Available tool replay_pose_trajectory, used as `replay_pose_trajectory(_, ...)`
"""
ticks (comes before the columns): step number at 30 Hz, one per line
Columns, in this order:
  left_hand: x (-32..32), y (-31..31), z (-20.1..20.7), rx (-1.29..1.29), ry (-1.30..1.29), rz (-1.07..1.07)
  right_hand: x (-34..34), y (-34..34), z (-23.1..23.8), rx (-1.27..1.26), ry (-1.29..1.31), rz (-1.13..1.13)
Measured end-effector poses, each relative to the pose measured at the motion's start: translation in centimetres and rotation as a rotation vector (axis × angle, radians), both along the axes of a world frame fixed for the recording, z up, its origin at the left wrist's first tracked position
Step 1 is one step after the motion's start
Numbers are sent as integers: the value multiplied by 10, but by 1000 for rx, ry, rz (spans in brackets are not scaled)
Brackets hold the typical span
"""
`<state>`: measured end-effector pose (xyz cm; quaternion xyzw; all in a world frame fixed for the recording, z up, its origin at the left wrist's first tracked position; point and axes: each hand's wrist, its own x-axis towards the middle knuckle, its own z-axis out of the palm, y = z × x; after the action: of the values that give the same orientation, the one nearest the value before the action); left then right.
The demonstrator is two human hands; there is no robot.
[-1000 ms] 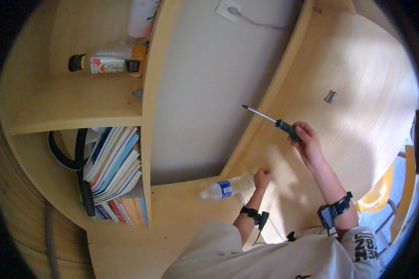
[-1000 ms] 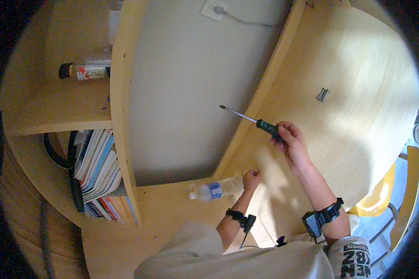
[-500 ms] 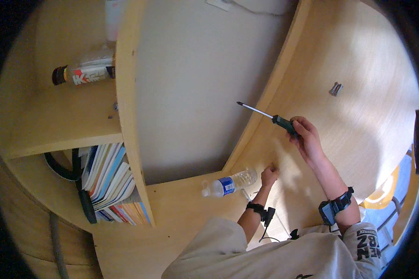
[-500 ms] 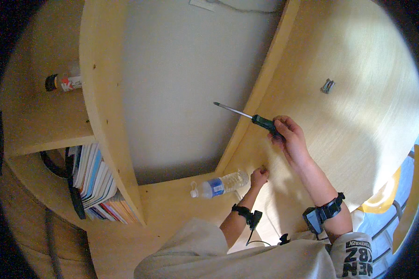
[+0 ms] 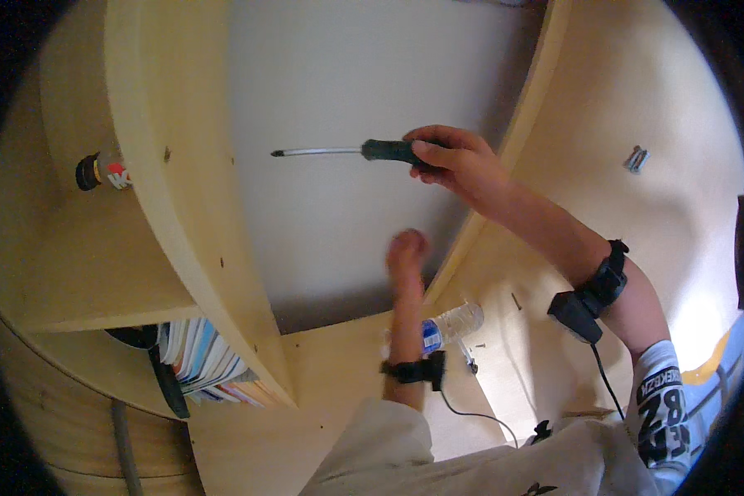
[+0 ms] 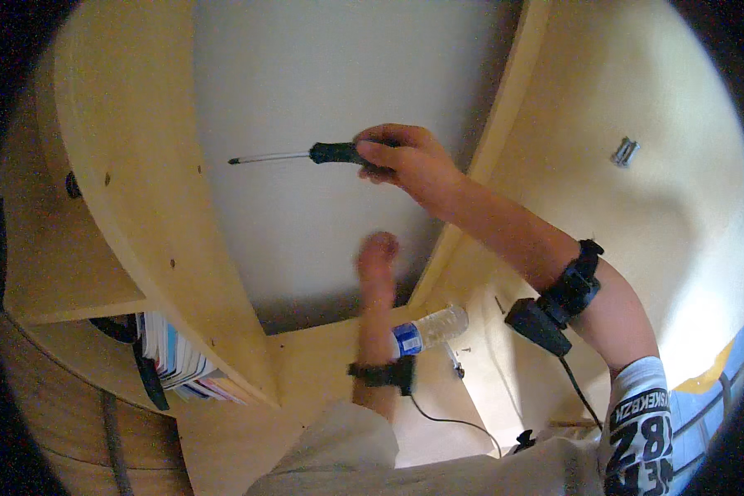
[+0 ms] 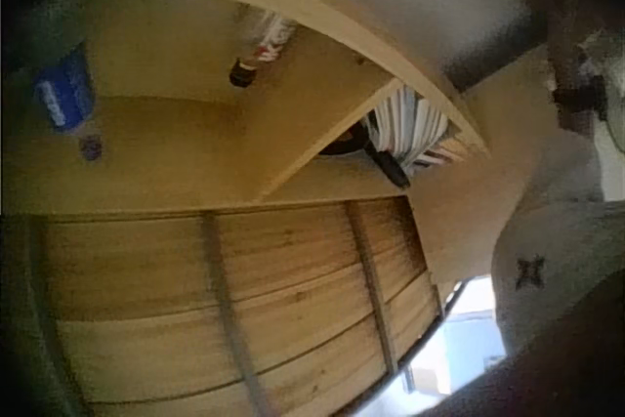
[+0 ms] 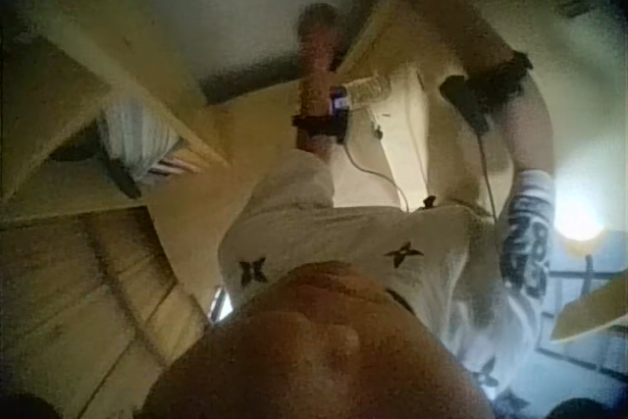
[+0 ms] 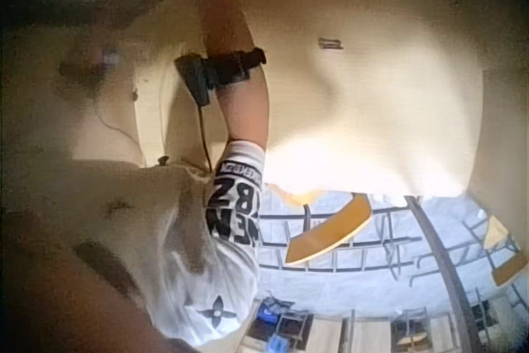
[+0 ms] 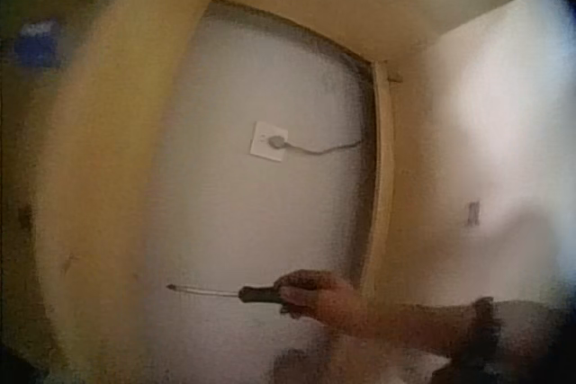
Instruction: The person uses a screwdriver to tighten screws on a wooden shelving unit and desk, handling several screws by hand and adjusting books and bottles on the shelves.
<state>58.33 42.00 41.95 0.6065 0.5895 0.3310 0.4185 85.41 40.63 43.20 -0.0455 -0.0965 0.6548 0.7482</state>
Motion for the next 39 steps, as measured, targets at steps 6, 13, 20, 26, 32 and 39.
replay_pose_trajectory(6,138,44,175,416,-369,-408,-23,33,7,57,54,37)
replay_pose_trajectory(13,147,75,214,449,-651,-313,-46,43,32,192,103,48)
replay_pose_trajectory(20,136,87,219,342,-659,-361,-55,47,45,32,154,124)
replay_pose_trajectory(26,133,87,221,347,-659,-307,-61,49,41,78,173,131)
replay_pose_trajectory(32,134,86,224,287,-673,-484,-61,47,42,64,179,152)
replay_pose_trajectory(39,133,99,213,329,-743,-341,-47,61,30,140,175,331)
